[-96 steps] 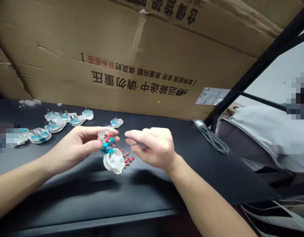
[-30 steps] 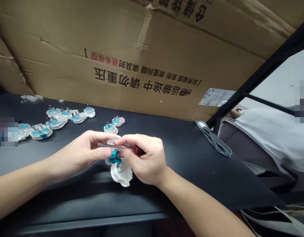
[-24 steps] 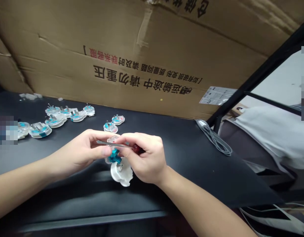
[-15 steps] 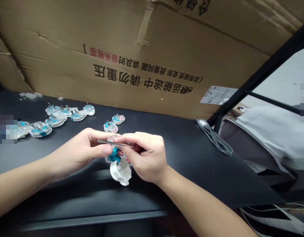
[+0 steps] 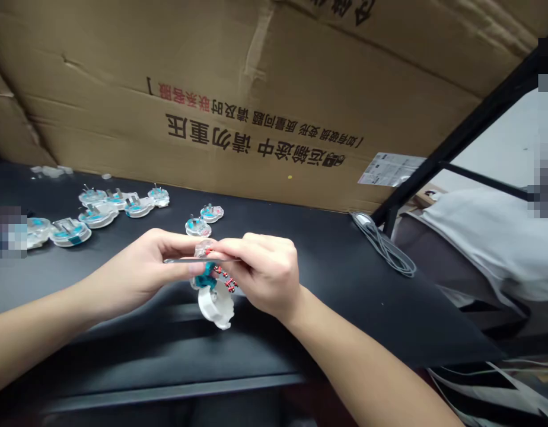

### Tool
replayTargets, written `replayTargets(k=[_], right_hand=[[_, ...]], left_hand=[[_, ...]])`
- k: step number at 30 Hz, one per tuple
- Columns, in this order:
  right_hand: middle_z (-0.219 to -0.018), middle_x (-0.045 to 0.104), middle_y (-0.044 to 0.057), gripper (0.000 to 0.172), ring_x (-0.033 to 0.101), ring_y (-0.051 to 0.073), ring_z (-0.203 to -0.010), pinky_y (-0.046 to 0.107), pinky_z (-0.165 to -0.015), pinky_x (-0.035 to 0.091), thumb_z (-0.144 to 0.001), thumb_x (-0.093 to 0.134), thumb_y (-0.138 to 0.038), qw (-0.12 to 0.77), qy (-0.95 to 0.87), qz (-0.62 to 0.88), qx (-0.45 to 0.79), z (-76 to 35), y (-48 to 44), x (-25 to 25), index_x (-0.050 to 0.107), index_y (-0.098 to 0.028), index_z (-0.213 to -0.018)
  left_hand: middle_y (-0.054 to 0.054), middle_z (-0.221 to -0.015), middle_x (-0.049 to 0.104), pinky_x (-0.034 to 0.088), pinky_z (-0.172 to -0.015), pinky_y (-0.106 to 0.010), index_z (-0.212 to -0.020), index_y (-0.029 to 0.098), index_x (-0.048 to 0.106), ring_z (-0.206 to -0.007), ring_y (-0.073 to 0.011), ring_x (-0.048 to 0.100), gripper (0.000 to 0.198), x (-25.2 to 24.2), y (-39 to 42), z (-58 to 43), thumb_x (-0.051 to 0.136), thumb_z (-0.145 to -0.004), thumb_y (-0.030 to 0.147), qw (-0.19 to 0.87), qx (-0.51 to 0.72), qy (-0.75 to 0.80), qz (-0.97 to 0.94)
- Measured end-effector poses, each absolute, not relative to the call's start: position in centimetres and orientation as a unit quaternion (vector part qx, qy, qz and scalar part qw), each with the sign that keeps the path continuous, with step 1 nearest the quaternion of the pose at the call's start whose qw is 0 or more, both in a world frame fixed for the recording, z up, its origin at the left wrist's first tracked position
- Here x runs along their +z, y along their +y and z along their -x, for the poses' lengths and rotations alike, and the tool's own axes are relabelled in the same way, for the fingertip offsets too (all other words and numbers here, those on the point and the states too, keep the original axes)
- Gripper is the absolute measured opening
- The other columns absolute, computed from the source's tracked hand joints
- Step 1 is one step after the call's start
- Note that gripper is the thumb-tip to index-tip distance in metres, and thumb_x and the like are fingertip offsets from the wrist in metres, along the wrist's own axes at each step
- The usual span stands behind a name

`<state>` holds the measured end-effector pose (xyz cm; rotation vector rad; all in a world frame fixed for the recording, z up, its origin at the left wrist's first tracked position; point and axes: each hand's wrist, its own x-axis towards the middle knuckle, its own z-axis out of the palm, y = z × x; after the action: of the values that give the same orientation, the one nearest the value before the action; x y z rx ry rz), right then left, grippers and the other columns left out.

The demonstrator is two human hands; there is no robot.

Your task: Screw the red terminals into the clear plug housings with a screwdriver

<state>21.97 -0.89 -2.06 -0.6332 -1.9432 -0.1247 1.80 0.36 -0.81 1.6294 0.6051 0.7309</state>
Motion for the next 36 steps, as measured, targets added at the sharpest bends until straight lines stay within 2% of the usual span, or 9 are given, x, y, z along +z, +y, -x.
replayTargets(k=[5, 9, 14, 27, 32, 36], right_hand=[[-0.07, 0.068, -0.002, 0.011, 0.054, 0.009, -0.052, 0.022, -0.051, 0.046, -0.091, 0.066, -0.027, 0.51, -0.806, 0.298, 0.024, -22.3, -0.7, -1.8, 0.069, -0.02, -0.098], [-0.068, 0.063, -0.001, 0.018, 0.053, 0.01, -0.055, 0.023, -0.053, 0.043, -0.096, 0.053, -0.023, 0.509, -0.795, 0.332, 0.002, -23.1, -0.3, -1.3, 0.064, -0.019, -0.082], [-0.058, 0.055, -0.002, 0.02, 0.048, 0.01, -0.052, 0.025, -0.052, 0.038, -0.087, 0.061, -0.016, 0.516, -0.782, 0.341, -0.073, -24.0, 0.0, -0.6, 0.06, -0.018, -0.067], [-0.056, 0.059, 0.001, 0.021, 0.05, 0.011, -0.051, 0.026, -0.052, 0.04, -0.084, 0.064, -0.015, 0.5, -0.795, 0.332, -0.089, -23.8, -0.2, -0.6, 0.063, -0.017, -0.063], [-0.058, 0.063, 0.001, 0.02, 0.055, 0.011, -0.052, 0.025, -0.053, 0.045, -0.084, 0.066, -0.016, 0.484, -0.799, 0.337, -0.114, -24.0, -0.2, -0.2, 0.068, -0.018, -0.065], [-0.064, 0.065, 0.002, 0.017, 0.058, 0.011, -0.055, 0.024, -0.053, 0.047, -0.085, 0.067, -0.017, 0.461, -0.808, 0.337, -0.147, -24.3, -0.3, 0.2, 0.071, -0.019, -0.068]], left_hand=[[-0.001, -0.116, 0.075, 0.05, -0.097, -0.033, -0.122, 0.029, 0.073, -0.109, -0.0216, 0.067, 0.029, -1.5, 0.6, -2.0, 0.059, -0.098, 0.036, 0.622, 0.333, 0.221, -0.674], [-0.007, -0.124, 0.072, 0.051, -0.096, -0.04, -0.126, 0.027, 0.069, -0.115, -0.0267, 0.066, 0.035, -1.8, 0.6, -1.9, 0.059, -0.097, 0.043, 0.634, 0.36, 0.251, -0.636], [-0.007, -0.121, 0.073, 0.052, -0.094, -0.037, -0.123, 0.027, 0.07, -0.11, -0.0242, 0.068, 0.033, -1.6, 0.6, -1.8, 0.062, -0.096, 0.044, 0.673, 0.38, 0.236, -0.589], [-0.005, -0.122, 0.074, 0.052, -0.096, -0.032, -0.122, 0.028, 0.071, -0.11, -0.0216, 0.069, 0.031, -1.5, 0.5, -1.7, 0.062, -0.096, 0.042, 0.685, 0.39, 0.23, -0.571], [-0.007, -0.127, 0.071, 0.051, -0.1, -0.037, -0.128, 0.024, 0.068, -0.112, -0.0249, 0.068, 0.039, -1.6, 0.7, -1.5, 0.061, -0.096, 0.044, 0.619, 0.406, 0.261, -0.62], [-0.005, -0.135, 0.066, 0.046, -0.107, -0.035, -0.137, 0.024, 0.062, -0.119, -0.0251, 0.064, 0.045, -1.4, 0.8, -1.4, 0.058, -0.097, 0.044, 0.475, 0.413, 0.326, -0.705]])
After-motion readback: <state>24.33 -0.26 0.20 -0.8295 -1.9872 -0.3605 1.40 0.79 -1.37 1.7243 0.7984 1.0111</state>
